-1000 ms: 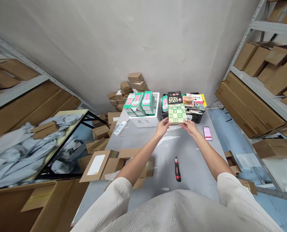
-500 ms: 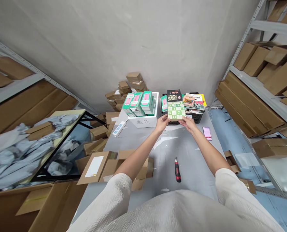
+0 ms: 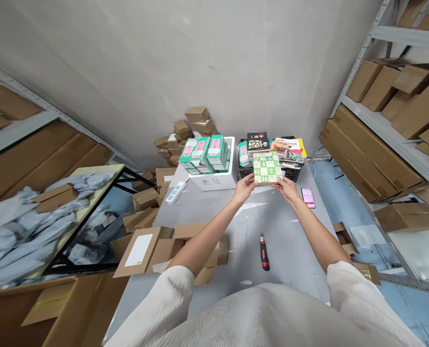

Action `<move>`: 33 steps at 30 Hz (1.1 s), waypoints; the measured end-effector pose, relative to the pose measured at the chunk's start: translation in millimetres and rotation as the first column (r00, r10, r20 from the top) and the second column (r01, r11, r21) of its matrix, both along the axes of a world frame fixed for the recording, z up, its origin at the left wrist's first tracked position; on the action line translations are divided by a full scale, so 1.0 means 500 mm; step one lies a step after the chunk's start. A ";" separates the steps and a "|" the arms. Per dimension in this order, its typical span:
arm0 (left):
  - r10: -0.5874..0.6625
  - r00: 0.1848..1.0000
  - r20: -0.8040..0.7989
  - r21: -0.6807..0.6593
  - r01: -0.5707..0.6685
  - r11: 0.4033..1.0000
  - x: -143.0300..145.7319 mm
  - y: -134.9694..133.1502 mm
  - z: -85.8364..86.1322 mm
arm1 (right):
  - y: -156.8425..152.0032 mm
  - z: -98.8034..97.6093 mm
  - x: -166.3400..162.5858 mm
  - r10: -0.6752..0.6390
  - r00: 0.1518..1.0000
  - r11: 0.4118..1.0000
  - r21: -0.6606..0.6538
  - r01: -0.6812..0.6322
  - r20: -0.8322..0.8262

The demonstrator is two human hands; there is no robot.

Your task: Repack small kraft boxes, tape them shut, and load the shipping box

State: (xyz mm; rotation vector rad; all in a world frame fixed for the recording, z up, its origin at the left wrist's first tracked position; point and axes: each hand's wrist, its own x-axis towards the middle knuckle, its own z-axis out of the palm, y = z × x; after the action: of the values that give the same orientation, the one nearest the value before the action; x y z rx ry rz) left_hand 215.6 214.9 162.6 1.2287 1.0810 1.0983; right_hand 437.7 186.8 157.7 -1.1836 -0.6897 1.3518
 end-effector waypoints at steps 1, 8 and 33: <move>-0.003 1.000 0.001 0.007 0.003 1.000 0.014 0.006 0.005 | 0.001 0.002 0.011 -0.020 1.000 1.000 0.016 0.020 0.003; -0.031 0.999 0.016 0.017 0.030 0.999 0.120 0.061 0.034 | 0.074 0.023 0.103 -0.157 0.987 0.986 0.061 0.158 -0.023; -0.005 0.991 -0.133 -0.045 -0.001 0.999 0.066 0.075 -0.082 | 0.237 -0.075 0.167 -0.182 0.750 0.983 0.122 0.136 0.636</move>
State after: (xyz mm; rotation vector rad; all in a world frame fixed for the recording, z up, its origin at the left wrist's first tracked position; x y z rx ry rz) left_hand 248.5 252.2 121.9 1.2815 1.1992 0.9958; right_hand 521.4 305.5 120.0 -1.6330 -1.0829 0.7427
